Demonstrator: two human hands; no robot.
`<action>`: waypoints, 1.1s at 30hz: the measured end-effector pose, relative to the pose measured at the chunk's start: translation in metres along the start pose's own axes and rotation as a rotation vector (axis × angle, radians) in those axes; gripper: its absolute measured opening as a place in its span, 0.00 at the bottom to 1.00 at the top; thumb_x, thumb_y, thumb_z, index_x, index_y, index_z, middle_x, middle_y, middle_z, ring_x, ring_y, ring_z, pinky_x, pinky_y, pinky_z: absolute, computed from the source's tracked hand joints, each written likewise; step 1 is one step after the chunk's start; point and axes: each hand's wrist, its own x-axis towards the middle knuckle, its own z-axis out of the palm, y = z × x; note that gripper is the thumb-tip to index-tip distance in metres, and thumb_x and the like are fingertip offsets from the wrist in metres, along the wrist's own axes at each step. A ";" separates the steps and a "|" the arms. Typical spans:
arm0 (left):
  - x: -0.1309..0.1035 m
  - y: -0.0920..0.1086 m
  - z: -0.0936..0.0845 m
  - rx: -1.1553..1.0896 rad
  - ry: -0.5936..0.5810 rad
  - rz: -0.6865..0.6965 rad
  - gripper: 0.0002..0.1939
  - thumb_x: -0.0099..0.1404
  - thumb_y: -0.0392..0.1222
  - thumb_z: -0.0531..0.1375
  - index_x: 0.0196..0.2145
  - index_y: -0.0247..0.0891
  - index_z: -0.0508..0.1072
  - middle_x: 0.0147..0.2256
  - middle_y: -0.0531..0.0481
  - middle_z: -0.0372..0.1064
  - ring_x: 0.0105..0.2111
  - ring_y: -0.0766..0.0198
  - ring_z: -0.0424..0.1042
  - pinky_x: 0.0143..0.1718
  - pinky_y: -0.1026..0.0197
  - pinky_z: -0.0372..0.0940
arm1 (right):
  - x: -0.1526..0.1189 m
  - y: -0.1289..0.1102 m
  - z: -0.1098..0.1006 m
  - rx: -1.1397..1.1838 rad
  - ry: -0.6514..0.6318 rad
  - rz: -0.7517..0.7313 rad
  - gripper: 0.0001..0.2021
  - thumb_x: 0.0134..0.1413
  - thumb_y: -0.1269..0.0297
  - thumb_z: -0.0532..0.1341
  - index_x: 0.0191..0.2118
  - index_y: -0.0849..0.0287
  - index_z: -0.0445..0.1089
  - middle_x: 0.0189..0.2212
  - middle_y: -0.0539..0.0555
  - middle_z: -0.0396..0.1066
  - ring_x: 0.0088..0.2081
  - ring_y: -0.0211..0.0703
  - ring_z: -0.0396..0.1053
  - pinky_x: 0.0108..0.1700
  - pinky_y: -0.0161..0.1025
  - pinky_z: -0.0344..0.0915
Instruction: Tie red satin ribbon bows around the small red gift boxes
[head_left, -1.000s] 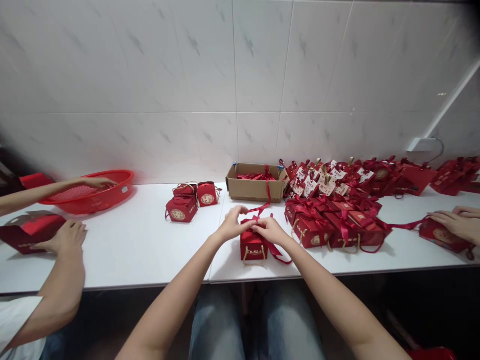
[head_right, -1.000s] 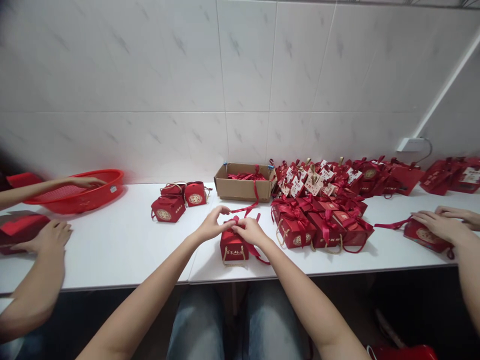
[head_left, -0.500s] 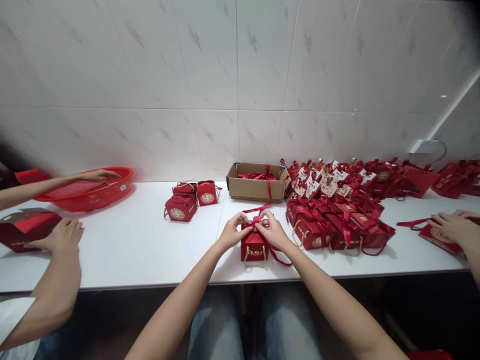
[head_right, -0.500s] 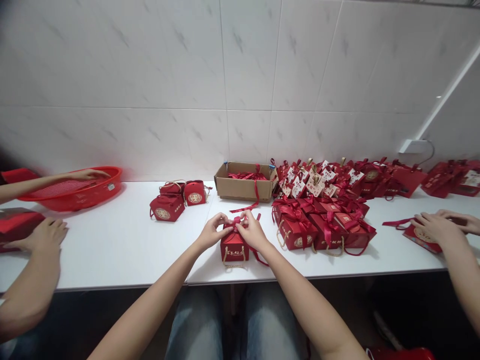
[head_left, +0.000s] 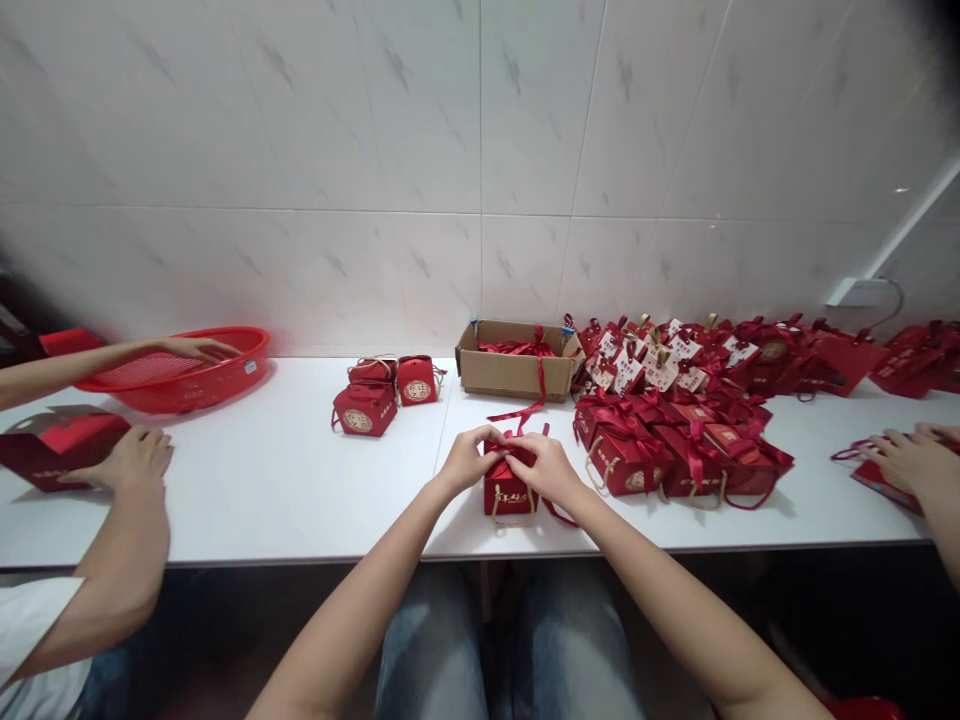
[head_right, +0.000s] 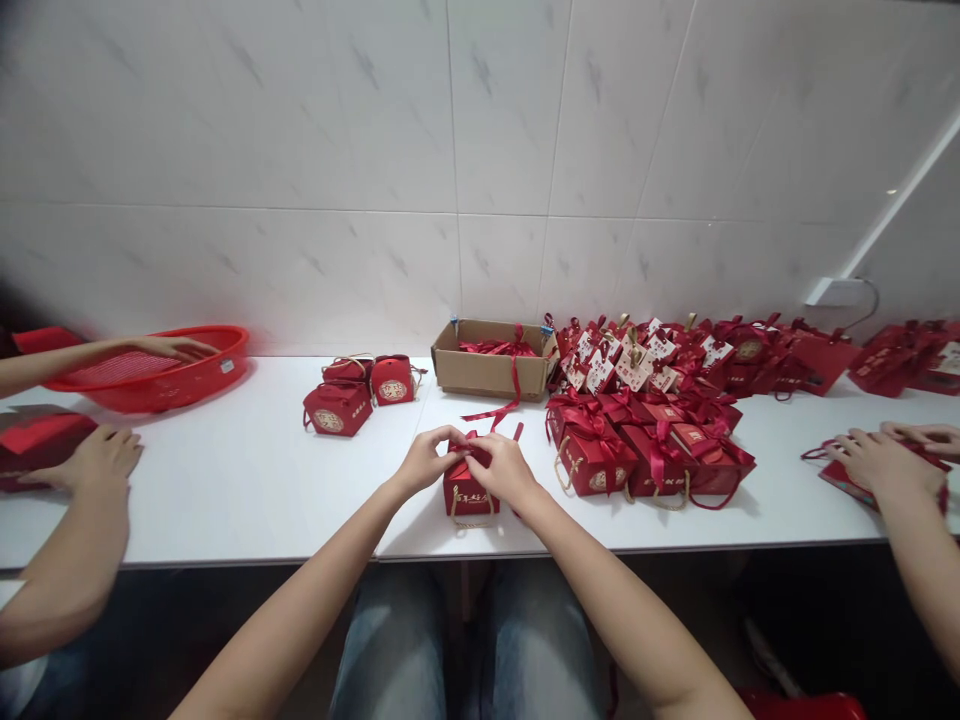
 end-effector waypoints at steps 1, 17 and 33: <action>0.001 0.000 0.000 0.011 -0.002 0.000 0.03 0.54 0.33 0.59 0.29 0.36 0.72 0.31 0.51 0.73 0.34 0.64 0.71 0.40 0.60 0.65 | 0.001 0.001 0.000 -0.011 0.001 -0.003 0.13 0.49 0.60 0.59 0.42 0.45 0.74 0.39 0.58 0.73 0.44 0.53 0.69 0.48 0.52 0.60; -0.001 -0.003 0.014 0.170 0.085 0.138 0.11 0.57 0.27 0.54 0.30 0.39 0.73 0.32 0.50 0.74 0.34 0.64 0.71 0.38 0.60 0.65 | 0.010 0.014 0.000 -0.166 0.029 0.152 0.08 0.51 0.62 0.59 0.27 0.54 0.75 0.43 0.57 0.69 0.45 0.46 0.66 0.47 0.44 0.60; -0.018 0.009 0.006 0.226 0.118 0.101 0.04 0.58 0.37 0.58 0.32 0.38 0.72 0.32 0.48 0.71 0.37 0.59 0.68 0.42 0.54 0.64 | -0.005 0.009 0.022 0.028 0.047 0.128 0.09 0.53 0.59 0.58 0.34 0.53 0.75 0.35 0.59 0.73 0.42 0.50 0.71 0.38 0.39 0.65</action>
